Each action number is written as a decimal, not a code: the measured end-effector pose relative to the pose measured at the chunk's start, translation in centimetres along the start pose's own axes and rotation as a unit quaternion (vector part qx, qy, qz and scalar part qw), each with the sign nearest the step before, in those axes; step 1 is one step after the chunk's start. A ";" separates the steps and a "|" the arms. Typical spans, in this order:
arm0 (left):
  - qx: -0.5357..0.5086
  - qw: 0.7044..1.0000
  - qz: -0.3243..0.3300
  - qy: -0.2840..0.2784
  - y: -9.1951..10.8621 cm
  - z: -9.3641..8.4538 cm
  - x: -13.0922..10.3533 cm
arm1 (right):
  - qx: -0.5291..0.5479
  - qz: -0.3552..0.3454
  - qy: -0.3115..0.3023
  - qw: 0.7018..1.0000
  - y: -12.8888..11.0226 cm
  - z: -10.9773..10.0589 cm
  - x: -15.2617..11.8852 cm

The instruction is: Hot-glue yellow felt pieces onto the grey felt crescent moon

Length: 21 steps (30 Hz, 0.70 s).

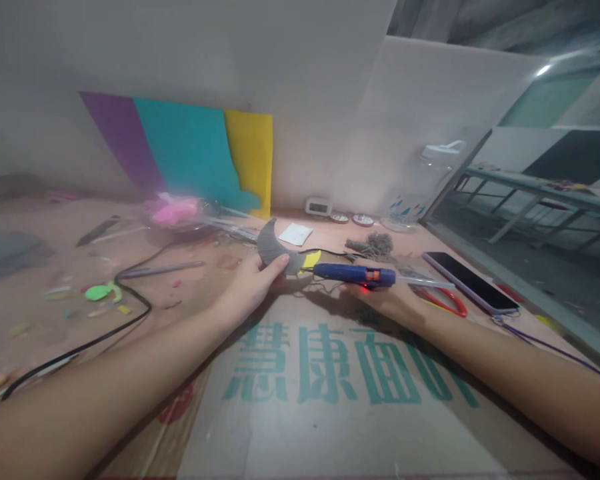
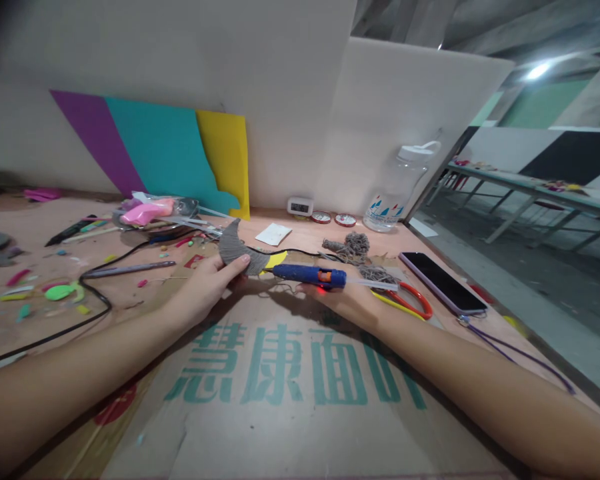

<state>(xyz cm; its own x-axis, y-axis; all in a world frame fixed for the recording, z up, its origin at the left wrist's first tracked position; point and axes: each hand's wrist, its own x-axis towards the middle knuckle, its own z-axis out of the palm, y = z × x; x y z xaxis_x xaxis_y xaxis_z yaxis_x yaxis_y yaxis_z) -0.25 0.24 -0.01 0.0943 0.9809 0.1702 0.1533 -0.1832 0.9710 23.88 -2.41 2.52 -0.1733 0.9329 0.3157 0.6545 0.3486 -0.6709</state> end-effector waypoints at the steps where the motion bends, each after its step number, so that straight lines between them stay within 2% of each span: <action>1: -0.001 1.000 0.003 0.001 0.0 0.0 0.0 | -0.001 0.003 0.005 1.000 -0.1 0.0 0.0; 10: 0.010 1.000 0.023 0.004 -0.5 0.0 0.2 | -0.005 -0.001 0.027 1.000 -0.2 0.0 0.3; 21: -0.006 0.999 0.035 -0.001 -0.6 0.0 0.1 | -0.030 0.009 0.041 0.999 0.7 0.0 0.3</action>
<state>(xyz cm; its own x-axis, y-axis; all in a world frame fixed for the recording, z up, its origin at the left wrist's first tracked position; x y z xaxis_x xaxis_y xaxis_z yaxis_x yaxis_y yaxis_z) -0.38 0.46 -0.61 0.1071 0.9655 0.2375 0.1351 -0.2508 0.9586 24.31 -1.88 2.10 -0.1015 0.9277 0.3592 0.7002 0.3231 -0.6366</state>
